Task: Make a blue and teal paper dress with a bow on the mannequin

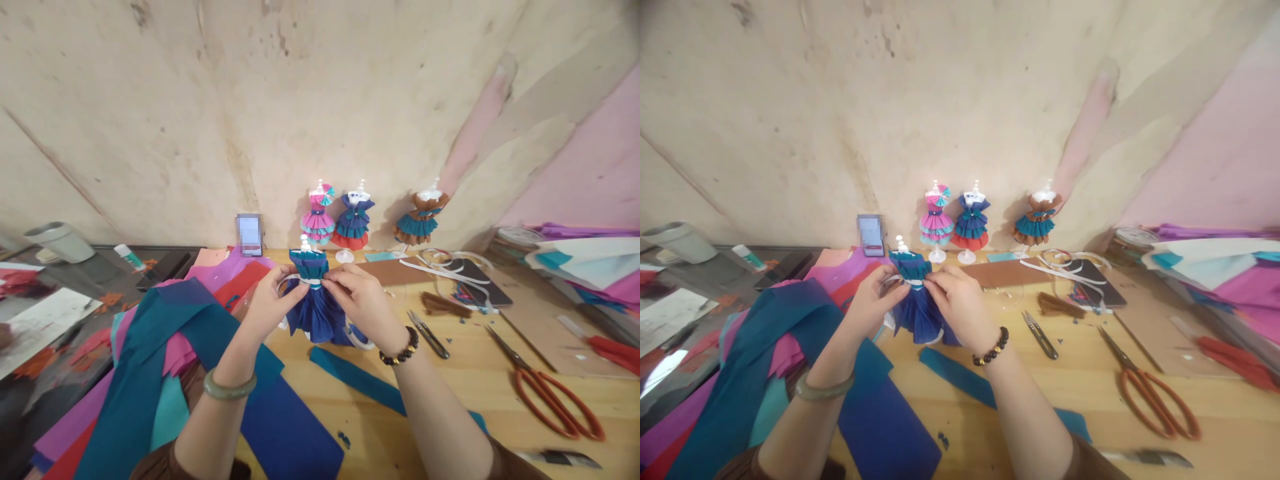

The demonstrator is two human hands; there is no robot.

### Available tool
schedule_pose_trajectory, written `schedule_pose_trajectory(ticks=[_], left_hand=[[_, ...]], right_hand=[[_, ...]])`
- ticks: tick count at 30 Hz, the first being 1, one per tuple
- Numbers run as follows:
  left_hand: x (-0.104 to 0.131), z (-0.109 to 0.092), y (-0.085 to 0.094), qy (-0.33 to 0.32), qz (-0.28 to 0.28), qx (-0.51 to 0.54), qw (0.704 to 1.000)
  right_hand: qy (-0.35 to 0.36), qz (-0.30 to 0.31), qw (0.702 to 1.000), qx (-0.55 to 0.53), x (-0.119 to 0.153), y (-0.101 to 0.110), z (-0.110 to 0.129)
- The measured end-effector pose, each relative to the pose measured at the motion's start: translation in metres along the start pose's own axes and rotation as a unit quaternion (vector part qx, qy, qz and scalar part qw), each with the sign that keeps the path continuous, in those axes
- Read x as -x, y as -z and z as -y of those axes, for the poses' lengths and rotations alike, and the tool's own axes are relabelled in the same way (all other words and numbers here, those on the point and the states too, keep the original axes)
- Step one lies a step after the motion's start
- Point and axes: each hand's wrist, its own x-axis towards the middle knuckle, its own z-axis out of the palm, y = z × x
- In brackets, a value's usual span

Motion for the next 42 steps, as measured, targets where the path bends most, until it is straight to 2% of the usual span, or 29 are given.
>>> schedule_pose_trajectory(ticks=[5, 12, 19, 23, 27, 33, 37, 42], left_hand=[[-0.001, 0.005, 0.0, 0.01, -0.022, -0.022, 0.999], [-0.001, 0.005, -0.001, 0.011, -0.033, 0.005, 0.999], [-0.002, 0.008, 0.002, 0.016, -0.035, -0.011, 0.999], [-0.002, 0.008, 0.006, 0.02, -0.02, 0.003, 1.0], [-0.003, 0.005, 0.008, 0.028, 0.001, 0.032, 0.999], [-0.003, 0.0, 0.009, 0.045, 0.005, 0.048, 0.998], [-0.002, -0.002, 0.01, 0.042, 0.016, 0.047, 0.998], [-0.003, 0.0, 0.011, 0.038, 0.019, 0.059, 0.997]], right_hand=[[0.008, -0.003, 1.0, 0.008, 0.001, -0.001, 0.003], [0.013, -0.026, 0.999, 0.028, 0.002, -0.001, 0.008], [0.003, -0.057, 0.997, 0.05, 0.002, 0.004, 0.014], [0.008, -0.048, 0.998, 0.047, 0.001, 0.006, 0.013], [-0.017, -0.039, 0.999, 0.004, 0.0, 0.002, 0.01], [-0.142, -0.04, 0.975, -0.164, -0.001, -0.007, 0.004], [-0.154, -0.017, 0.963, -0.218, -0.001, -0.006, 0.003], [-0.15, 0.003, 0.968, -0.199, -0.001, -0.003, 0.007]])
